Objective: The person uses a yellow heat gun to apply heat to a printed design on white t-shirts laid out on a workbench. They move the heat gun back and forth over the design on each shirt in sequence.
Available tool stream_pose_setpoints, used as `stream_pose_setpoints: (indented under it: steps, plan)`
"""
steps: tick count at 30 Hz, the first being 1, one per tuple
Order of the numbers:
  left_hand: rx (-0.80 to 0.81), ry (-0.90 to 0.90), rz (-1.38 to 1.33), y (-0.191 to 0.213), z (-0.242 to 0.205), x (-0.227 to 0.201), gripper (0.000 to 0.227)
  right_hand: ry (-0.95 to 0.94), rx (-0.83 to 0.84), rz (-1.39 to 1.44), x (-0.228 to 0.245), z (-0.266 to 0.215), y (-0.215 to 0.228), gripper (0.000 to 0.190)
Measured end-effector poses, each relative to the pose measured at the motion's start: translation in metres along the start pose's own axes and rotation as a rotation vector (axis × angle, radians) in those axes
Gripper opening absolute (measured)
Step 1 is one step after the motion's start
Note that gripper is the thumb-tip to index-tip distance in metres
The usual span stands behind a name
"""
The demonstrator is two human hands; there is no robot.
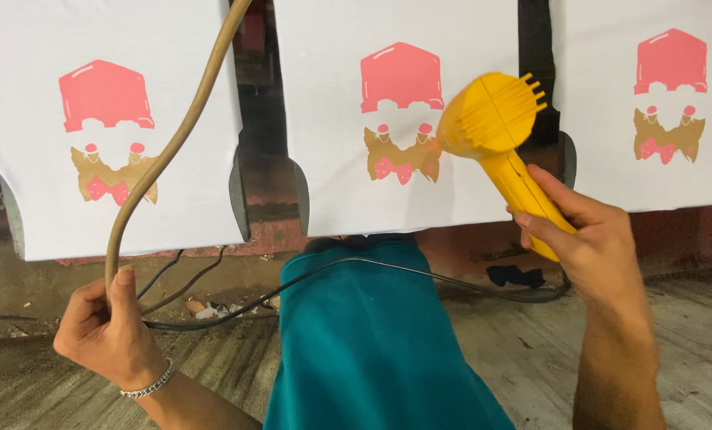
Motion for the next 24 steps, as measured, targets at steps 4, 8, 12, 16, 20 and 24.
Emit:
stream_pose_setpoints:
  steps: [4,8,12,16,20,24]
  plan:
    - [0.02,0.01,-0.041,-0.007,0.0,-0.011,0.035,0.033,0.044,0.066,-0.014,0.004,0.006,0.063]
    - [0.017,0.019,-0.033,-0.008,-0.002,-0.012,0.032,0.058,0.041,0.07,-0.002,0.006,-0.004,0.063]
    - [0.018,0.045,-0.053,-0.009,-0.004,-0.015,0.033,0.021,0.046,-0.052,-0.009,-0.005,0.017,0.063]
    - [0.054,0.054,-0.051,-0.013,-0.006,-0.019,0.034,0.043,0.062,0.105,-0.004,0.007,-0.001,0.063]
    - [0.036,0.04,-0.039,-0.012,-0.007,-0.017,0.033,0.031,-0.022,0.085,-0.006,0.002,0.004,0.062]
    - [0.047,0.009,-0.006,-0.012,-0.008,-0.009,0.033,-0.007,0.053,0.024,-0.018,-0.008,0.023,0.062]
Point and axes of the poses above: each hand's wrist, its own z-axis towards the middle knuckle, its own y-axis out of the back of the hand, x = y × z, the point moved 1 cm from there along z, towards the middle knuckle, and after that the axes turned 6 degrees about -z, right-handed, at the moved point
